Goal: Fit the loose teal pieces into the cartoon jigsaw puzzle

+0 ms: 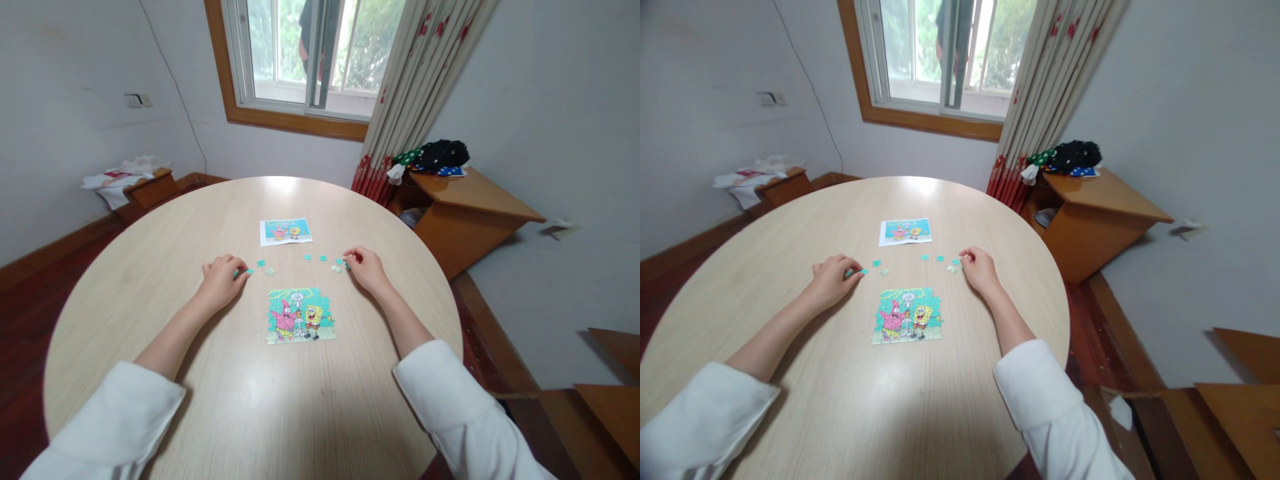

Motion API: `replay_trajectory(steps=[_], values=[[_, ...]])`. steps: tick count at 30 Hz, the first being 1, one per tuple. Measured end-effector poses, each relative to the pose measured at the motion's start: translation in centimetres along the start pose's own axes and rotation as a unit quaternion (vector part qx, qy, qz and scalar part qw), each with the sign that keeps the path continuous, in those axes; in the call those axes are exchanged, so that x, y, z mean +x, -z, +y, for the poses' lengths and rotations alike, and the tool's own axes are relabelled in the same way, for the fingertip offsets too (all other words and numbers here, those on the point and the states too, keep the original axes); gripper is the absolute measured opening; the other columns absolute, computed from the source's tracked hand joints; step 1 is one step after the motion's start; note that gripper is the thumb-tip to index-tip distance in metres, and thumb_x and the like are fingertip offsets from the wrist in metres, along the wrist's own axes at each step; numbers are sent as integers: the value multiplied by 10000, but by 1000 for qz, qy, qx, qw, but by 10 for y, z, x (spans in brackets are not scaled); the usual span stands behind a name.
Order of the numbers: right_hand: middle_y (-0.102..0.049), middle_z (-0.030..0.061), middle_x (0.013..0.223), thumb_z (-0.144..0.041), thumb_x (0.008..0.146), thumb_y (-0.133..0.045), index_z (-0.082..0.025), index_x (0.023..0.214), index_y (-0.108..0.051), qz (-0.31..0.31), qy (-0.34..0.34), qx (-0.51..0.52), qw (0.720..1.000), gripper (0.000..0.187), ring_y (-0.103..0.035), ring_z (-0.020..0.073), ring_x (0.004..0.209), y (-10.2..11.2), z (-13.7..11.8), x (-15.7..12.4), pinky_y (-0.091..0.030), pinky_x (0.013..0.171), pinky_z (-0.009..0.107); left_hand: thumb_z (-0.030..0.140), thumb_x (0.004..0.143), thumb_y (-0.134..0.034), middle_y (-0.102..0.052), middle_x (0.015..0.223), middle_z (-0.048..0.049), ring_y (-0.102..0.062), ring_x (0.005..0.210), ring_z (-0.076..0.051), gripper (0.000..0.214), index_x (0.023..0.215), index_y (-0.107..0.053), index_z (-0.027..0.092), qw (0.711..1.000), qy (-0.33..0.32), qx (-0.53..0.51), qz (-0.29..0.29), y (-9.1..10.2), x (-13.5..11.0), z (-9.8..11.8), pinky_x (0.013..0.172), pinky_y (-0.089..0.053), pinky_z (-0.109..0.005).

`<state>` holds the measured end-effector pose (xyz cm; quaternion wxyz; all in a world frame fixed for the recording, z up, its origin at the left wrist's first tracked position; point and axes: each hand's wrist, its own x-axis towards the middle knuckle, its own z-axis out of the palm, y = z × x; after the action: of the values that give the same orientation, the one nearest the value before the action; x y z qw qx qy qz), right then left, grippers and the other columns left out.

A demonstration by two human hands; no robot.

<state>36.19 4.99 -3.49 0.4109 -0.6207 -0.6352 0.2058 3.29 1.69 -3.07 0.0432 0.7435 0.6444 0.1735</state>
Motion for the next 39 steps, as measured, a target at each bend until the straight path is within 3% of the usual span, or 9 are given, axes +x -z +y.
replay_trajectory(steps=[10, 19, 39], values=[[-677, 62, 781, -183, 729, -507, -168, 771, -717, -18, 43, -52, 998, 214, -558, 158, 693, -2, 4, 1, -435, 698, 289, 268, 837, -505, -635, 955, -96, -549, 983, -282, 152, 866, -627, 182, 1000, -2, -4, -2, -1, 0, 1, 820, -331, -416], [-687, 77, 844, -148, 765, -499, -164, 824, -727, 1, 29, -73, 997, 236, -582, 164, 737, -1, 8, 3, -456, 747, 309, 283, 828, -498, -636, 946, -100, -546, 970, -285, 163, 864, -625, 187, 1000, -5, -1, 0, 0, -1, 2, 825, -335, -429], [-702, 108, 993, -61, 779, -467, -164, 904, -740, -26, 16, -137, 990, 317, -638, 197, 911, 8, 16, 4, -459, 889, 347, 273, 835, -492, -636, 955, -98, -549, 978, -284, 174, 877, -639, 192, 1000, 1, 4, -7, 2, -1, 3, 831, -333, -427]])
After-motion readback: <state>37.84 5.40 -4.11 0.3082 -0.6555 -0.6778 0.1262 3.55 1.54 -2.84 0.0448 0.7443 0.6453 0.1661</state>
